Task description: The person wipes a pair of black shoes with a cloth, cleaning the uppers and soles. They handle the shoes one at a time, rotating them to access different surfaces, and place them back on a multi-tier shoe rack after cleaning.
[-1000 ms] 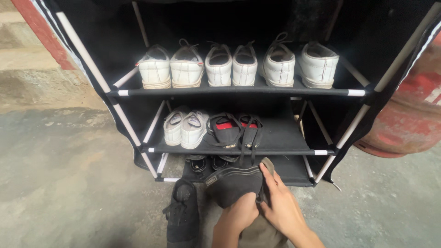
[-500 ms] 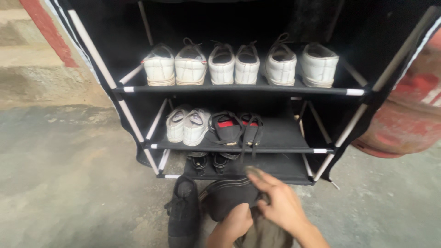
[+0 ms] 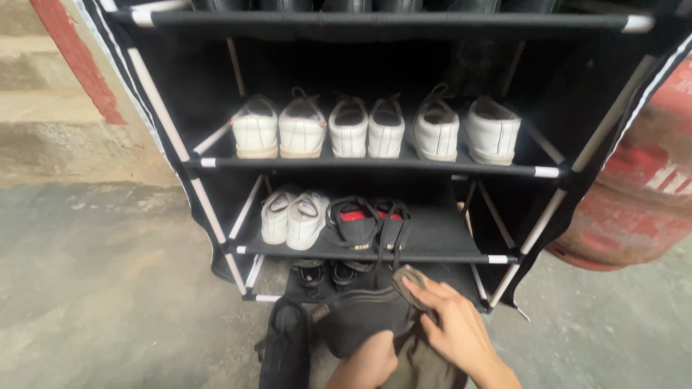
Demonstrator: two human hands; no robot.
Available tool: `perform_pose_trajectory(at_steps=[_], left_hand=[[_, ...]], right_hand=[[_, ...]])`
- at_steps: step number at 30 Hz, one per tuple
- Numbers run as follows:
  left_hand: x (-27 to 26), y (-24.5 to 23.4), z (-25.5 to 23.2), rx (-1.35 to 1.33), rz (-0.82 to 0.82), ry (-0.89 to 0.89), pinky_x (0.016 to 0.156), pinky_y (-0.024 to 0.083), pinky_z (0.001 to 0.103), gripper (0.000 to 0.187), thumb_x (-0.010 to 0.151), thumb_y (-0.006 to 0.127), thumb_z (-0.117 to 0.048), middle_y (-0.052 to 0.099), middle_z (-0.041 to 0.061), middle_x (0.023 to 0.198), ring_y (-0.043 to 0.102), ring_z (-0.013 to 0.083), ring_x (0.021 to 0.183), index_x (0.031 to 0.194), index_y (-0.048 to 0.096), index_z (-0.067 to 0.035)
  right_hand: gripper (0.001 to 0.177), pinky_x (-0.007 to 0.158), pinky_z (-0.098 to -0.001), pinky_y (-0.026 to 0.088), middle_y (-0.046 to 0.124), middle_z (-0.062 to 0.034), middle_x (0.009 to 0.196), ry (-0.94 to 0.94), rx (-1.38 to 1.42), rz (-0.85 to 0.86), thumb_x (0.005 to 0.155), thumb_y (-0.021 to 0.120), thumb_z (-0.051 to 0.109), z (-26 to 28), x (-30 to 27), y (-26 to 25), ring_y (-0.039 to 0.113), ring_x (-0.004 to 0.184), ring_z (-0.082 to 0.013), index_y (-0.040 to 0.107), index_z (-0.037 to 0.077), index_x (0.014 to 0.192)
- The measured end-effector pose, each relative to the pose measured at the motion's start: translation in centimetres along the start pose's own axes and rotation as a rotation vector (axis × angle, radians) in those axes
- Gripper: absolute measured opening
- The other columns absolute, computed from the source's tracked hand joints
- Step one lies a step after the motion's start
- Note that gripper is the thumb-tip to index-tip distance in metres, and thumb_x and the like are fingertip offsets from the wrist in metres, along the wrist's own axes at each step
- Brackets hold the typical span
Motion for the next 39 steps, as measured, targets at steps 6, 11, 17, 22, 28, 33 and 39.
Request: perform_pose_trajectory(at_steps=[6, 11, 17, 22, 28, 33, 39], left_hand=[[7.1, -2.6, -3.4, -0.006, 0.086, -0.001, 0.105, 0.042, 0.049, 0.025, 0.089, 0.063, -0.008, 0.067, 0.023, 0.116, 0.059, 0.041, 0.119, 0.113, 0.067, -0.003], [11.0, -5.3, -1.5, 0.066, 0.154, -0.057, 0.105, 0.04, 0.052, 0.022, 0.089, 0.062, -0.009, 0.066, 0.025, 0.115, 0.057, 0.0438, 0.118, 0.109, 0.067, -0.002], [10.3, -4.4, -1.9, 0.074, 0.244, -0.121, 0.106, 0.037, 0.055, 0.019, 0.09, 0.062, -0.009, 0.065, 0.028, 0.113, 0.055, 0.047, 0.117, 0.105, 0.068, -0.001], [9.7, -6.3, -2.5, 0.084, 0.221, -0.103, 0.106, 0.034, 0.058, 0.017, 0.09, 0.062, -0.01, 0.064, 0.03, 0.112, 0.054, 0.0497, 0.117, 0.102, 0.068, 0.0], [17.1, -16.3, -7.3, -0.279, 0.098, 0.083, 0.098, 0.044, 0.051, 0.023, 0.084, 0.055, -0.006, 0.066, 0.028, 0.11, 0.06, 0.045, 0.111, 0.103, 0.066, 0.001], [22.2, -22.5, -10.9, -0.124, 0.333, 0.043, 0.089, 0.052, 0.045, 0.025, 0.085, 0.053, -0.006, 0.068, 0.027, 0.103, 0.067, 0.0398, 0.1, 0.105, 0.064, 0.004], [21.5, -25.2, -12.3, -0.193, 0.084, 0.164, 0.087, 0.052, 0.046, 0.034, 0.077, 0.053, -0.002, 0.068, 0.028, 0.101, 0.067, 0.0403, 0.099, 0.108, 0.064, 0.005]], right_hand=[[0.058, 0.108, -0.0431, 0.047, 0.071, -0.0097, 0.142, -0.355, 0.042, 0.103, 0.069, 0.062, 0.007, -2.7, -0.6, 5.0, 0.07, 0.121, -0.0297, 0.072, 0.012, 0.126], [0.074, 0.11, -0.0362, 0.051, 0.072, -0.0071, 0.126, 0.121, -0.04, 0.07, 0.064, 0.059, 0.007, -9.8, 1.0, 7.0, 0.072, 0.117, -0.0259, 0.073, 0.02, 0.136], [0.046, 0.101, -0.0367, 0.057, 0.076, -0.0075, 0.138, -0.4, 0.013, 0.127, 0.083, 0.065, 0.015, -3.9, 1.5, 5.6, 0.075, 0.113, -0.0239, 0.073, 0.016, 0.129], [0.062, 0.098, -0.0432, 0.052, 0.069, -0.0189, 0.123, -0.267, -0.131, -0.061, 0.066, 0.061, 0.001, 2.2, 5.6, -2.6, 0.065, 0.115, -0.0383, 0.073, 0.011, 0.126], [0.06, 0.099, -0.0419, 0.051, 0.066, -0.0214, 0.131, -0.416, -0.053, -0.201, 0.07, 0.057, -0.002, 8.3, 8.3, -9.0, 0.065, 0.118, -0.0391, 0.067, 0.006, 0.128], [0.062, 0.096, -0.0417, 0.053, 0.065, -0.0225, 0.126, -0.32, -0.085, -0.244, 0.073, 0.057, -0.003, 10.6, 11.5, -13.5, 0.067, 0.111, -0.0409, 0.064, 0.008, 0.134], [0.065, 0.1, -0.0423, 0.051, 0.067, -0.0203, 0.134, -0.436, -0.078, -0.271, 0.072, 0.054, -0.005, 13.9, 10.9, -13.9, 0.067, 0.115, -0.0395, 0.063, 0.007, 0.135]])
Point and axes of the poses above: each hand's wrist, its own x-axis towards the middle knuckle, its own y-axis out of the palm, z = x × y, the point moved 4 cm from there along x, towards the middle knuckle
